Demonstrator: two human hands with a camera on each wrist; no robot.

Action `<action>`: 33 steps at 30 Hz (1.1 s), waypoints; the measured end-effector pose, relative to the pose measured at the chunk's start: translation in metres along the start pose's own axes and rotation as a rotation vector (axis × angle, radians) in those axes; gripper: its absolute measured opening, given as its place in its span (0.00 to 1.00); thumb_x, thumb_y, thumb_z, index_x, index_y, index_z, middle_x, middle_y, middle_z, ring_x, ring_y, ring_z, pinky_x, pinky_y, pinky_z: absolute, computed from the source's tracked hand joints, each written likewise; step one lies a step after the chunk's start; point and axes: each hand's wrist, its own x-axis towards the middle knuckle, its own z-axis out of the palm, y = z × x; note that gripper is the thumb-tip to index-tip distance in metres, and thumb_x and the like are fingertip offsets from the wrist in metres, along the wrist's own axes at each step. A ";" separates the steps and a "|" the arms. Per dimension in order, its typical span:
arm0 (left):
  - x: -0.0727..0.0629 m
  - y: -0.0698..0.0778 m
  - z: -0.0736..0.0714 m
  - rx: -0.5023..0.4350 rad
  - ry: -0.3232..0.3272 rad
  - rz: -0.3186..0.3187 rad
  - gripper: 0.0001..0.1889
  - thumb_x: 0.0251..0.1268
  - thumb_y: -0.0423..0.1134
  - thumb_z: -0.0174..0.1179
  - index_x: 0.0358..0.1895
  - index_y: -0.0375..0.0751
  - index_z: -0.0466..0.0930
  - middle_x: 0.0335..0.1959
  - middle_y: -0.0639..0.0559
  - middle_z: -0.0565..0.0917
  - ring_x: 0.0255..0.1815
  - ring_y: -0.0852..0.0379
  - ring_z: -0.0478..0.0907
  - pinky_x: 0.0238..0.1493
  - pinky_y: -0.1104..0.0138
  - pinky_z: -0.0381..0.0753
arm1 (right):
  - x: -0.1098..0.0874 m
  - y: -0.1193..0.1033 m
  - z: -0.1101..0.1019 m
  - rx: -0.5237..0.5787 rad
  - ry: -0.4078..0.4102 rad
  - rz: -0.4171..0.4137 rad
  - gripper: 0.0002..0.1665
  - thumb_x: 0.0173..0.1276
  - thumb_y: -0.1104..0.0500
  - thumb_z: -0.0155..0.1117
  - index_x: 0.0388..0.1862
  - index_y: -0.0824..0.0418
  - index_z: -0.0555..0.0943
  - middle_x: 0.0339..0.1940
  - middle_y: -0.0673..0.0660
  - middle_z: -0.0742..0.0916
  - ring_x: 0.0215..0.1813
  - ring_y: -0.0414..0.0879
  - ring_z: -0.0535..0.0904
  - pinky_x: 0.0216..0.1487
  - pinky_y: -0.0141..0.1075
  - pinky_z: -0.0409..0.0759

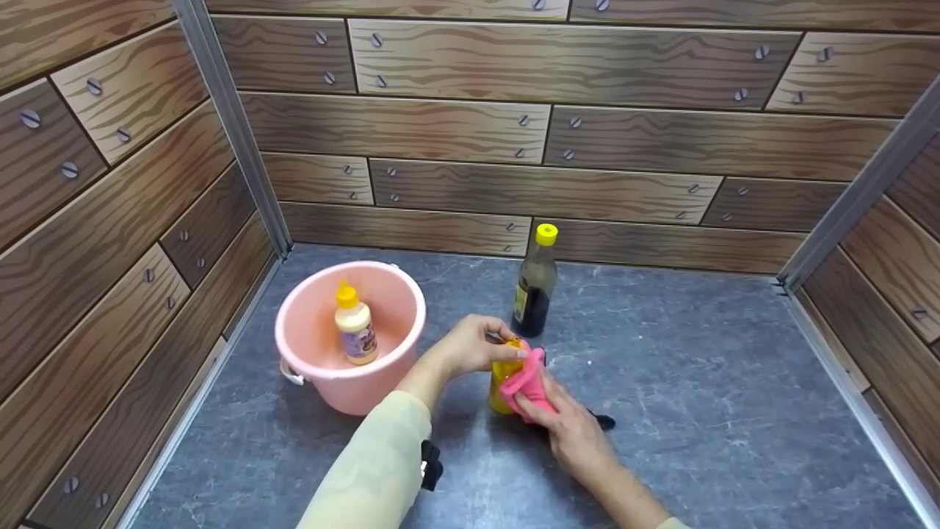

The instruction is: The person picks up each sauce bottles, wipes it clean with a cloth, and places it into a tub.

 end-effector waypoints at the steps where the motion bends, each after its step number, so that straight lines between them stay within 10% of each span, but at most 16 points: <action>1: 0.000 0.000 0.000 -0.007 0.000 -0.001 0.08 0.65 0.42 0.77 0.40 0.43 0.89 0.38 0.52 0.90 0.40 0.55 0.84 0.50 0.55 0.88 | -0.001 0.000 0.001 -0.002 0.001 0.003 0.50 0.49 0.82 0.69 0.68 0.44 0.85 0.77 0.68 0.74 0.68 0.70 0.78 0.61 0.62 0.81; 20: 0.001 0.001 0.002 -0.026 -0.004 -0.016 0.08 0.66 0.40 0.77 0.41 0.42 0.89 0.39 0.51 0.90 0.41 0.55 0.85 0.48 0.57 0.89 | -0.017 0.000 0.006 -0.019 -0.115 0.079 0.47 0.52 0.79 0.69 0.67 0.42 0.86 0.73 0.71 0.78 0.67 0.72 0.78 0.62 0.62 0.80; 33: 0.002 0.000 0.002 -0.034 -0.005 -0.029 0.07 0.66 0.40 0.77 0.40 0.42 0.89 0.38 0.52 0.90 0.40 0.57 0.84 0.48 0.57 0.89 | -0.011 -0.006 -0.001 -0.076 -0.359 0.209 0.46 0.58 0.78 0.68 0.68 0.38 0.85 0.77 0.66 0.76 0.72 0.75 0.73 0.62 0.68 0.78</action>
